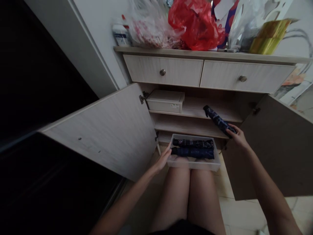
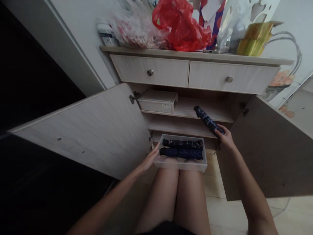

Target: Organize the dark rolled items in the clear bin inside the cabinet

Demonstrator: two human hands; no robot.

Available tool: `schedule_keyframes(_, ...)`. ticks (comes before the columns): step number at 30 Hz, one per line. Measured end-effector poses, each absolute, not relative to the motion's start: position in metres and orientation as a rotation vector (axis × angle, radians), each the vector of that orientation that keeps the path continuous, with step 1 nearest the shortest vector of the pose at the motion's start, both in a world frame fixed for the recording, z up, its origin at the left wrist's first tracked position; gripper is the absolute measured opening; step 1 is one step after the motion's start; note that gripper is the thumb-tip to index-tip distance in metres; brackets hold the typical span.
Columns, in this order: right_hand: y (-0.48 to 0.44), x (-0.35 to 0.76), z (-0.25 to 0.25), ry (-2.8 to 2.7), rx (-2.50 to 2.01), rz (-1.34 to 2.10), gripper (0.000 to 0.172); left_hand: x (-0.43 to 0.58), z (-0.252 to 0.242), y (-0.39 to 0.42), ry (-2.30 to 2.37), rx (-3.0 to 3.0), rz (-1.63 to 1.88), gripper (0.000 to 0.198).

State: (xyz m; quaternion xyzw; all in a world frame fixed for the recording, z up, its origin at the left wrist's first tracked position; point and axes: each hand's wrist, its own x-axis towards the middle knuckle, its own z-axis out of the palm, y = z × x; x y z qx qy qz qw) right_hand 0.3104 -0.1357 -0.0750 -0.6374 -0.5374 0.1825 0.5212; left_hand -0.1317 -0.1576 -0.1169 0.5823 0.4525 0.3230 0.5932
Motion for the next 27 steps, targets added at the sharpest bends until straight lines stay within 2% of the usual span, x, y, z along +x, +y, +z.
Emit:
schedule_keyframes(5,-0.217,0.270,-0.058,-1.574,-1.397,0.762,0.055,-0.130,-0.119,-0.159,1.057,1.435,0.798,0.095)
schedule_keyframes(9,-0.244,0.249,-0.048,-1.913,-1.345,0.874,0.047,-0.128,-0.117,-0.161,1.069,1.467,0.782,0.095)
schedule_keyframes(21,-0.225,0.221,-0.064,-2.256,-1.292,0.724,0.038,-0.124,-0.109,-0.168,1.065,1.508,0.789,0.087)
schedule_keyframes(24,-0.219,0.213,-0.069,-2.328,-1.280,0.750,0.031,-0.125,-0.109,-0.168,1.086,1.509,0.774,0.087)
schedule_keyframes(27,-0.217,0.209,-0.075,-2.334,-1.277,0.674,0.037,-0.126,-0.111,-0.167,1.100,1.503,0.780,0.091)
